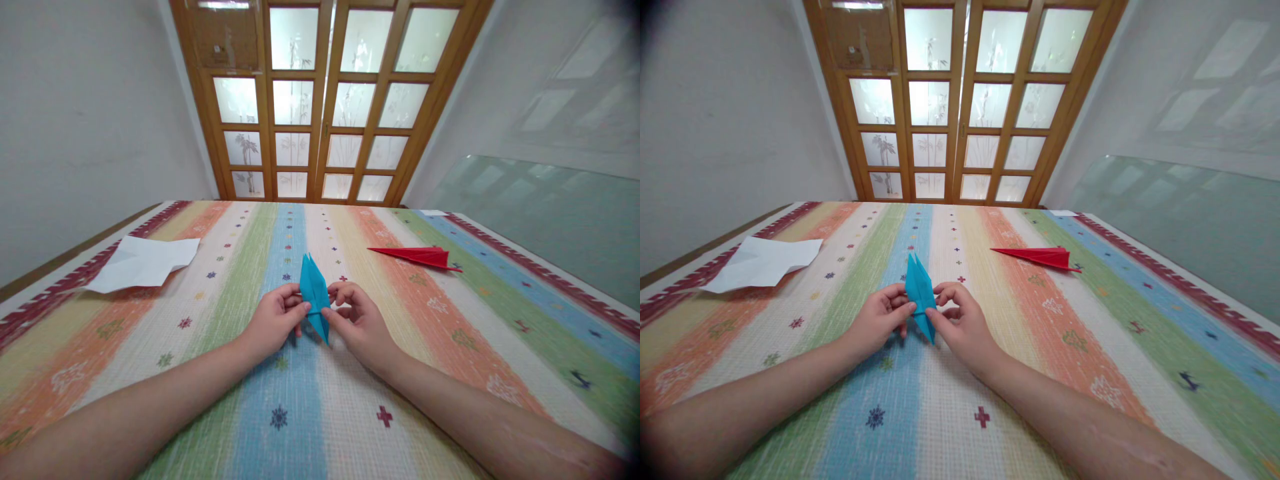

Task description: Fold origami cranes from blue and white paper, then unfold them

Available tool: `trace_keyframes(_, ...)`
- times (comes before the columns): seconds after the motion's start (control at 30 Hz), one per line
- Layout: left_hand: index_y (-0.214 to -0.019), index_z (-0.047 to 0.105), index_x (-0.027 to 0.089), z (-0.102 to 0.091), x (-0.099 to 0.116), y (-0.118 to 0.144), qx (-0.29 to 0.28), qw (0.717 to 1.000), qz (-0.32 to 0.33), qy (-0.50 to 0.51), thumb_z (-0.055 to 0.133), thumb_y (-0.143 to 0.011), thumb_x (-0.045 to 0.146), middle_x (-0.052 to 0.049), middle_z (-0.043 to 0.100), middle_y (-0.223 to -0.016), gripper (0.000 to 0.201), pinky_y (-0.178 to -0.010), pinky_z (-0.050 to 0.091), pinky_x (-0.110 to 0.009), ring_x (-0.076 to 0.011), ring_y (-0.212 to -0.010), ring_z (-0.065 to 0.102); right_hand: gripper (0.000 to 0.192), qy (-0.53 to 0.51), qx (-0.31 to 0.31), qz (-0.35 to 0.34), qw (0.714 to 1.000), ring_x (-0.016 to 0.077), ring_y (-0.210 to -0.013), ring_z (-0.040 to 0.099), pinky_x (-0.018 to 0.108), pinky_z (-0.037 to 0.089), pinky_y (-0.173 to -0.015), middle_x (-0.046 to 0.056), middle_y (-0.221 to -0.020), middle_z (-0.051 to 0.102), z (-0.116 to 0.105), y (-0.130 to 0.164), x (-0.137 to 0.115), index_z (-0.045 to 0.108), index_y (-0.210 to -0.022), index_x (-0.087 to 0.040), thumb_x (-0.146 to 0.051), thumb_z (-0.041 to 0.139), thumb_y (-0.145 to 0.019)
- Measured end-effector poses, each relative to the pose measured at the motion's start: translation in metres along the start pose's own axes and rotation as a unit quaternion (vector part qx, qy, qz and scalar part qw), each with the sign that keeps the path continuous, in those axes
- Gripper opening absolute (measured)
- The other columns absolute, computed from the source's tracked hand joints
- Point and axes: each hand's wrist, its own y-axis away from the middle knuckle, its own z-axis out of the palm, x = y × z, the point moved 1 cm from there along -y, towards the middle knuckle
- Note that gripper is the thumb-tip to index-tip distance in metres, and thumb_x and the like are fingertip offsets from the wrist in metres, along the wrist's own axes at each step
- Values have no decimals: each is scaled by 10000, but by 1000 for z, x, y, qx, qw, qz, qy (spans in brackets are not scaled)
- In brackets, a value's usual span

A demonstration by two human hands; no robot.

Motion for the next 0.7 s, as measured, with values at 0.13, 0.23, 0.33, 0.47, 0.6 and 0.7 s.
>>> trace_keyframes(0.13, -1191, 616, 110, -5, -8, -2, 0, 1000, -11, -29, 678, -884, 368, -26, 660, -797, 407, -367, 371, -170, -57, -446, 462, 348, -136, -32, 106, 984, 118, -688, 589, 218, 525, -522, -25, -882, 587, 1, -2, 12, 413, -889, -256, -338, 749, -847)
trace_keyframes(0.23, -1348, 527, 113, -6, -10, -3, 4, 999, -21, -38, 669, -890, 360, 3, 634, -753, 539, -368, 346, -173, -57, -428, 437, 383, -165, -51, 160, 972, 107, -546, 599, 214, 509, -453, -62, -783, 599, 1, -5, 17, 396, -950, -266, -388, 743, -845)
trace_keyframes(0.33, -1523, 327, 187, -6, -7, -2, 25, 998, -19, -46, 673, -886, 324, 29, 621, -763, 737, -396, 370, -173, -60, -440, 453, 418, -156, -66, 196, 966, 117, -445, 585, 220, 484, -377, -74, -742, 631, 1, -6, 18, 376, -992, -274, -416, 738, -839)
trace_keyframes(0.47, -1509, 378, 207, -5, -6, 0, 31, 998, -1, -58, 667, -884, 303, -53, 669, -997, 696, -468, 452, -191, -83, -571, 541, 465, -151, -59, 207, 965, 127, -457, 605, 220, 503, -389, -81, -705, 648, 2, -6, 18, 373, -995, -269, -397, 776, -803)
trace_keyframes(0.6, -1404, 522, 161, -5, -9, -1, 13, 998, 6, -64, 668, -875, 316, -80, 681, -1012, 569, -521, 494, -219, -111, -636, 570, 498, -158, -61, 211, 963, 137, -452, 631, 220, 507, -405, -75, -702, 675, 2, -6, 17, 360, -997, -267, -415, 788, -789)
trace_keyframes(0.7, -1254, 651, 158, -5, -7, -1, -10, 997, 4, -78, 649, -876, 315, -54, 667, -914, 410, -532, 493, -228, -98, -582, 552, 501, -163, -66, 213, 961, 138, -449, 640, 211, 497, -404, -74, -695, 677, 2, -7, 17, 366, -990, -262, -435, 790, -785)
